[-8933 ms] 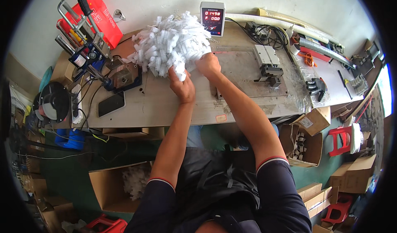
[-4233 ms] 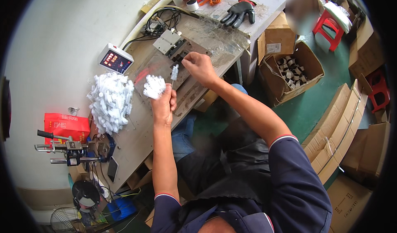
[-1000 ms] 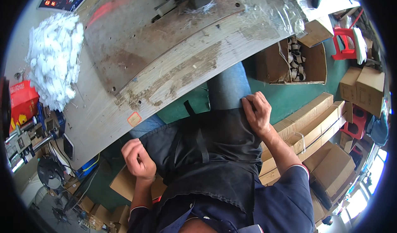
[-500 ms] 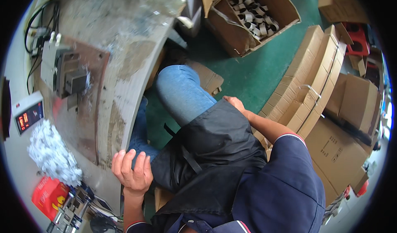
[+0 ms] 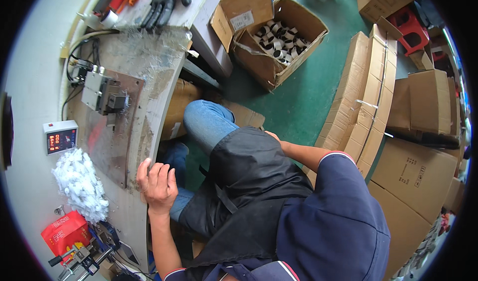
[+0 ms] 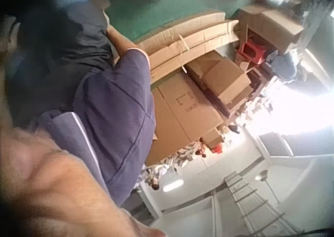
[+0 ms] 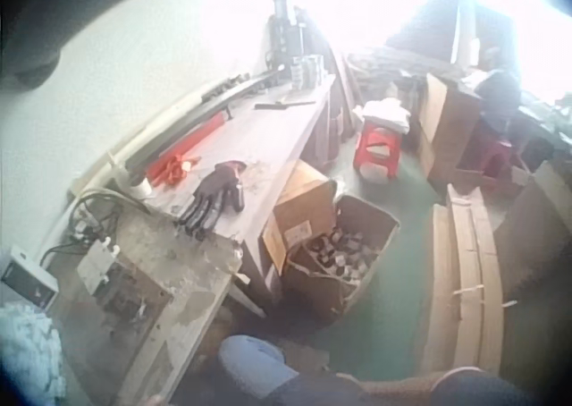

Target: The person assembles small white plastic components by hand and using a manual press machine.

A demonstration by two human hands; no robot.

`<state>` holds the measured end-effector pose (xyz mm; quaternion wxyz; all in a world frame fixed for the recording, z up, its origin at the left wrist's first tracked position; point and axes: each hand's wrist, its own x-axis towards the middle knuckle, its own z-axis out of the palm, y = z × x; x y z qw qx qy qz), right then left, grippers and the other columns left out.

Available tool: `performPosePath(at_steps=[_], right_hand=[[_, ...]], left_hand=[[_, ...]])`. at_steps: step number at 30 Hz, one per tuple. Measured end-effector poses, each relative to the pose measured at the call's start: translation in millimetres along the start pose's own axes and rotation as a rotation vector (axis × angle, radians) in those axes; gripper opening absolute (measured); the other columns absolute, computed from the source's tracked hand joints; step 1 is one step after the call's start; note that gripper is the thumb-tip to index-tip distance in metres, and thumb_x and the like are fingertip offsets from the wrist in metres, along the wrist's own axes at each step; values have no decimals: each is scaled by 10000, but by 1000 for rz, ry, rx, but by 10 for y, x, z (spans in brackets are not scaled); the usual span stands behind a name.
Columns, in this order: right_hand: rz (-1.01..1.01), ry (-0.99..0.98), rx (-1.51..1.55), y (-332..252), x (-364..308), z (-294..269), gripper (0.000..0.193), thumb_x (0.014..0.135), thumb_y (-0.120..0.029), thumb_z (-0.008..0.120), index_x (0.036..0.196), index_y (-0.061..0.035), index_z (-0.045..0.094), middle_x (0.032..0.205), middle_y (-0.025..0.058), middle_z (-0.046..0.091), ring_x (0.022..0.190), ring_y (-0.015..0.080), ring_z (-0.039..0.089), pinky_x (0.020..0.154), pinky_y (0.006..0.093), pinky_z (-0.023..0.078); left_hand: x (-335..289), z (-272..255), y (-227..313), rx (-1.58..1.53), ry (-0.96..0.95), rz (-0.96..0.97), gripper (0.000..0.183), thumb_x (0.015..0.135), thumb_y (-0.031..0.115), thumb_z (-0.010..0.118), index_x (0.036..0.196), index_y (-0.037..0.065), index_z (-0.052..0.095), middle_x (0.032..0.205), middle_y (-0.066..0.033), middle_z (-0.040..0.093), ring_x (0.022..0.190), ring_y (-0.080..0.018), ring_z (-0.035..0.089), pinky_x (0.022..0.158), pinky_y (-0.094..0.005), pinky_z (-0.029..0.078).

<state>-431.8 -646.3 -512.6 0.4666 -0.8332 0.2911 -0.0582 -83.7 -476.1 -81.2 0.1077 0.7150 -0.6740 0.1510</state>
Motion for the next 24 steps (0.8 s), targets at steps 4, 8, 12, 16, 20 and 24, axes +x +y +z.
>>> performPosePath(at_steps=[4, 8, 12, 16, 20, 24], right_hand=[[44, -51, 118, -33, -160, -624, 368, 891, -364, 638, 1114, -79, 702, 1162, 181, 709, 1086, 374, 646, 925, 440, 518], [394, -208, -121, -976, -292, -921, 404, 891, -377, 638, 1085, -26, 691, 1130, 239, 703, 1139, 425, 630, 913, 487, 517], [428, -15, -192, -144, -938, -1011, 449, 876, -432, 671, 1033, -13, 710, 1108, 257, 709, 1137, 435, 637, 907, 499, 519], [423, -71, 120, 357, -1051, -1036, 502, 914, -456, 655, 1209, -53, 690, 1168, 214, 719, 1113, 378, 672, 932, 454, 513], [457, -78, 237, -7, -699, -761, 495, 920, -453, 648, 1215, -57, 689, 1166, 203, 721, 1109, 368, 673, 933, 450, 513], [522, -87, 356, -563, -326, -510, 489, 927, -450, 642, 1221, -62, 688, 1164, 192, 723, 1104, 358, 675, 934, 446, 513]], left_hand=[[6, 1, 56, -30, 74, 16, 215, 810, 134, 799, 987, 59, 700, 1051, -72, 641, 1221, -320, 562, 1077, -490, 454], [-322, -78, -67, -29, 64, -48, 214, 799, 112, 793, 985, 64, 699, 1060, -70, 649, 1236, -315, 558, 1078, -469, 440], [-210, -65, -97, -127, 136, -27, 175, 803, 93, 781, 955, 84, 694, 1046, -52, 661, 1248, -281, 561, 1077, -438, 431], [-202, 7, -136, -184, 196, -22, 127, 833, 94, 753, 939, 77, 685, 1011, -51, 667, 1242, -263, 566, 1087, -420, 429], [-262, 64, -189, -160, 196, -16, 124, 841, 91, 749, 950, 70, 693, 990, -51, 668, 1238, -264, 567, 1077, -418, 440], [-247, -40, -184, -213, 169, -82, 188, 814, 65, 782, 985, 71, 704, 985, -40, 666, 1192, -274, 591, 1042, -416, 462]])
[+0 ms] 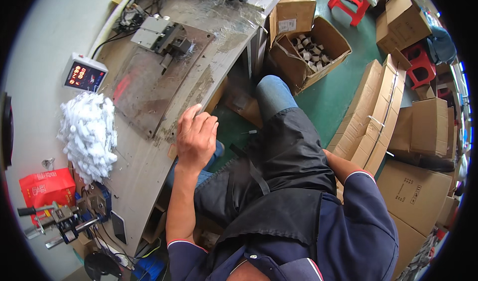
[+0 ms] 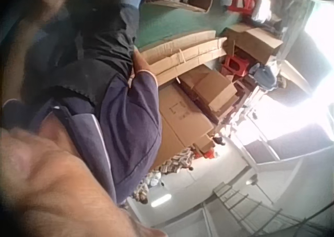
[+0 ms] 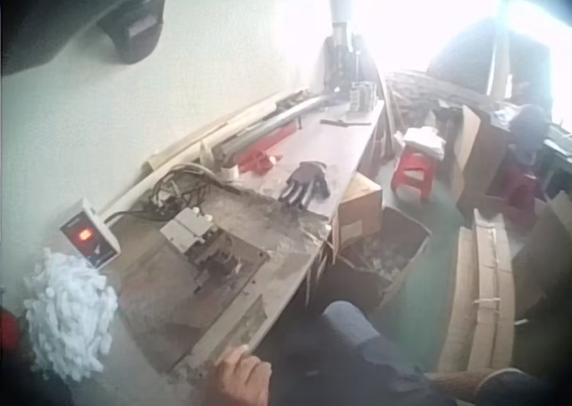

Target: The person assembles small white plastic components by hand and using a manual press machine.

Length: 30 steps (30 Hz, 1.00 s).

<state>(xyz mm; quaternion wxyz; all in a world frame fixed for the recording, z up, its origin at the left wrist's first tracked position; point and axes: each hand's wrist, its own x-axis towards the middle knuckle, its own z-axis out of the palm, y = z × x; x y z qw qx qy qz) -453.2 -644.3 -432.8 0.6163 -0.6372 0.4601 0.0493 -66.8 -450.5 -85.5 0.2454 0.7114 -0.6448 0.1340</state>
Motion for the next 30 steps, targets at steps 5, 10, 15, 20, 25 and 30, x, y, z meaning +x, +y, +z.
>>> performPosePath(at_steps=[5, 10, 15, 20, 25, 30], right_hand=[[153, -24, 154, -199, -254, 163, 481, 935, -446, 634, 1228, -68, 687, 1161, 179, 725, 1098, 346, 677, 935, 442, 514], [341, 46, 312, -302, -741, -17, 473, 943, -442, 626, 1235, -74, 686, 1159, 165, 728, 1093, 334, 678, 936, 437, 514], [501, 193, 442, -538, -981, -36, 466, 952, -438, 618, 1242, -80, 685, 1156, 152, 730, 1087, 321, 680, 937, 433, 514], [530, 289, 602, -1004, -865, -28, 459, 960, -435, 610, 1249, -86, 684, 1154, 138, 732, 1081, 309, 682, 939, 428, 514], [543, 437, 755, -1169, -1157, -384, 452, 968, -431, 602, 1256, -92, 683, 1151, 125, 735, 1075, 297, 684, 940, 423, 514], [446, 520, 756, -1340, -1140, -1218, 419, 999, -406, 569, 1249, -90, 684, 1136, 80, 727, 1067, 247, 672, 949, 406, 512]], left_hand=[[109, 114, 28, -62, 9, -25, 244, 802, 29, 800, 1025, 68, 712, 993, -56, 676, 1046, -290, 660, 948, -407, 509], [-191, 686, 100, -506, -67, -3, 278, 785, -43, 774, 1034, 62, 705, 894, -59, 675, 893, -266, 708, 745, -348, 591], [-998, 2236, 76, -800, -646, -506, 189, 850, 49, 707, 1037, 15, 706, 961, -192, 717, 879, -370, 710, 782, -426, 562], [-2654, 3890, -562, -608, -805, -810, 247, 896, 222, 701, 1072, 49, 722, 939, -174, 757, 914, -339, 736, 823, -416, 563], [-2845, 4659, -358, -568, -1065, -1006, 232, 876, 202, 679, 1042, 54, 743, 1008, -210, 750, 1000, -391, 714, 878, -441, 555], [-2832, 5003, 239, -843, -966, -1561, 153, 872, 76, 614, 939, 59, 751, 741, -76, 701, 617, -194, 662, 538, -347, 518]])
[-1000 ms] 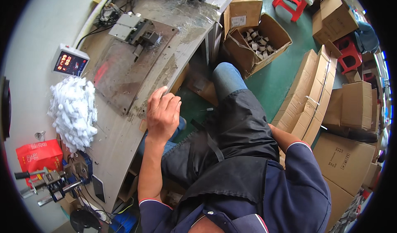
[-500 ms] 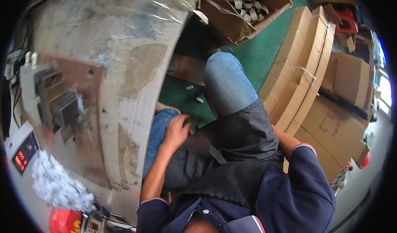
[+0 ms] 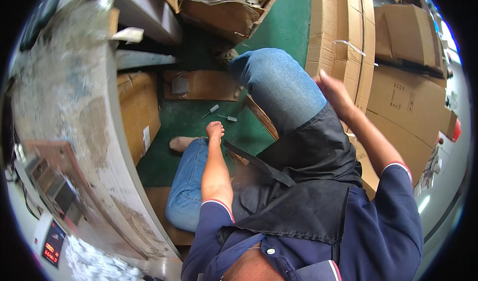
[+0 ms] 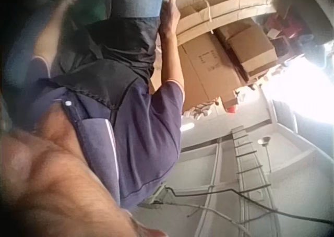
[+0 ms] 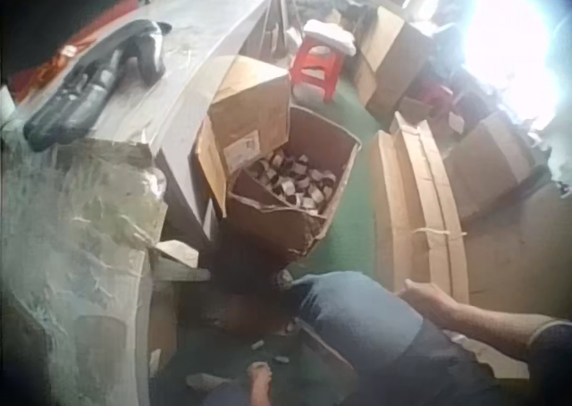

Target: The person assembles small white plastic components by hand and using a manual press machine.

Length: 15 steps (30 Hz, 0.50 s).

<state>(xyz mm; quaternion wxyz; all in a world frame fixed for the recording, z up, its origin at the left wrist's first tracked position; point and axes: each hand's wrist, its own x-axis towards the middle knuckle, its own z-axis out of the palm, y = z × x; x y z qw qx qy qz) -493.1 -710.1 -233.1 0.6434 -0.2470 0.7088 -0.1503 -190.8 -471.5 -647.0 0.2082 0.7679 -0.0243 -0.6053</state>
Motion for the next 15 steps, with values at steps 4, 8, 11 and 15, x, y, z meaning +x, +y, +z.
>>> performPosePath(at_steps=[4, 8, 11, 15], right_hand=[[-618, 86, -604, -749, -197, 875, 475, 982, -344, 620, 1323, -14, 586, 1279, 135, 645, 1174, 251, 615, 1031, 395, 475], [-934, 107, -1144, -883, -110, 1005, 584, 899, -335, 684, 1357, -14, 521, 1316, 227, 575, 1193, 414, 559, 1029, 478, 472], [-934, 18, -1131, -1006, -117, 1073, 617, 888, -322, 673, 1380, -1, 486, 1335, 243, 549, 1183, 440, 539, 1027, 497, 466], [-889, 15, -1119, -961, -26, 884, 631, 877, -288, 673, 1402, -2, 469, 1355, 250, 530, 1212, 441, 525, 1057, 492, 445]], left_hand=[[205, -105, -56, -9, 24, -82, 150, 919, 154, 650, 917, 24, 726, 676, -82, 650, 505, -162, 591, 423, -336, 473], [346, 257, 86, 72, 21, -272, 323, 944, 295, 711, 1022, -18, 710, 798, -114, 670, 604, -226, 628, 500, -399, 544], [642, -4, 3, 243, 142, -255, 405, 926, 331, 743, 1072, -45, 706, 943, -160, 716, 775, -306, 706, 631, -455, 597], [525, 275, 125, 585, 298, -108, 388, 891, 315, 758, 1028, -48, 744, 1019, -241, 744, 972, -389, 738, 789, -482, 603]])
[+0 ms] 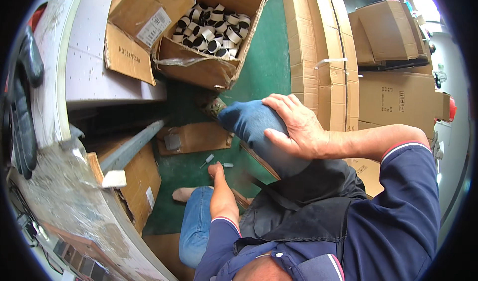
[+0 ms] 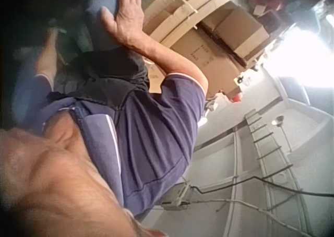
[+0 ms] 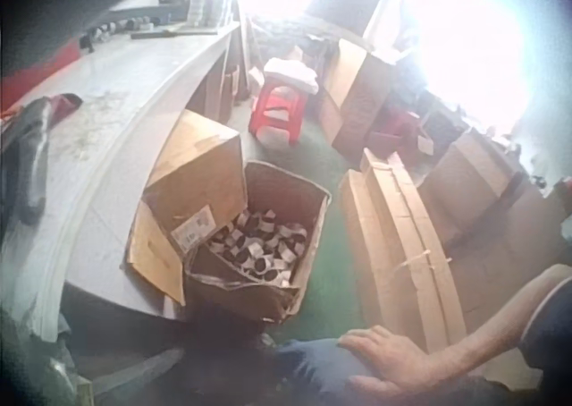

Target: The person assembles small white plastic components by hand and using a manual press machine.

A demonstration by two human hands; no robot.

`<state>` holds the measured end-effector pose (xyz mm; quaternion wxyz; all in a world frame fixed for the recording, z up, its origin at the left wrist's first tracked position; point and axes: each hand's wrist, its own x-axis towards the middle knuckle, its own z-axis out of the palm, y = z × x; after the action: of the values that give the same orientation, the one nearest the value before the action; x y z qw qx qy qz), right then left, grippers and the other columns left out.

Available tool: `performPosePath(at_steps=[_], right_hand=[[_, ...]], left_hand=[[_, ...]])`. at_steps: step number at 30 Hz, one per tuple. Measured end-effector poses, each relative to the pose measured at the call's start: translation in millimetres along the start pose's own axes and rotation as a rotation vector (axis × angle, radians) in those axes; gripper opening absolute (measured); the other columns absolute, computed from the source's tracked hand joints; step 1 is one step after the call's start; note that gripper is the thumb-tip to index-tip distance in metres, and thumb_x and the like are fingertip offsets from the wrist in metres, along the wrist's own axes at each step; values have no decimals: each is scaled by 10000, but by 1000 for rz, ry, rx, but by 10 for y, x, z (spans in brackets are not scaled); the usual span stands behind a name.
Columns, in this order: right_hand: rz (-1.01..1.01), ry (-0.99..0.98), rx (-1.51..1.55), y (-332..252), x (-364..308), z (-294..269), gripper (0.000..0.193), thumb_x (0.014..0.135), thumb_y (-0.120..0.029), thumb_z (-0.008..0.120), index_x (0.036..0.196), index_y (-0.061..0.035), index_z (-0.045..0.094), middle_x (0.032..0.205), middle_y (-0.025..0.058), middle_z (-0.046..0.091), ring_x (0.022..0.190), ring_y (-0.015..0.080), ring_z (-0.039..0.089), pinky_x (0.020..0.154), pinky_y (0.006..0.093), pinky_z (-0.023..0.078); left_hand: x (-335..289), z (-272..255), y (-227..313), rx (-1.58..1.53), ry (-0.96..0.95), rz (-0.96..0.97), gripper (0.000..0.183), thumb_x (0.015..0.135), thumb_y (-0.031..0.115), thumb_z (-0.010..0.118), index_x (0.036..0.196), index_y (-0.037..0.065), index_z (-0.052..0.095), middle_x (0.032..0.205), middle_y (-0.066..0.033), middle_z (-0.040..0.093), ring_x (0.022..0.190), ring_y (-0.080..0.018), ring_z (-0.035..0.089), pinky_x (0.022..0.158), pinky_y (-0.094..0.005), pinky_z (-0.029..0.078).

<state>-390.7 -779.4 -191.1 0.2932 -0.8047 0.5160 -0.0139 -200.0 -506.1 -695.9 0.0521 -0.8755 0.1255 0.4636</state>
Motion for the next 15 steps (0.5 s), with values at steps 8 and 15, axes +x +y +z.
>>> performPosePath(at_steps=[8, 15], right_hand=[[-17, 23, 63, 72, 52, -27, 644, 856, -286, 684, 1397, -8, 472, 1355, 239, 527, 1177, 429, 531, 1041, 492, 446], [22, 37, 69, 165, 45, -55, 648, 847, -287, 688, 1391, -5, 479, 1352, 236, 535, 1179, 432, 532, 1038, 493, 446]], left_hand=[[-130, -243, 158, -78, 16, 24, 237, 903, 165, 633, 962, -48, 718, 1037, -253, 737, 1011, -411, 722, 882, -501, 561], [24, -14, 254, -524, 483, -115, 229, 982, 120, 507, 999, -54, 655, 1011, -287, 708, 961, -437, 690, 867, -472, 544]])
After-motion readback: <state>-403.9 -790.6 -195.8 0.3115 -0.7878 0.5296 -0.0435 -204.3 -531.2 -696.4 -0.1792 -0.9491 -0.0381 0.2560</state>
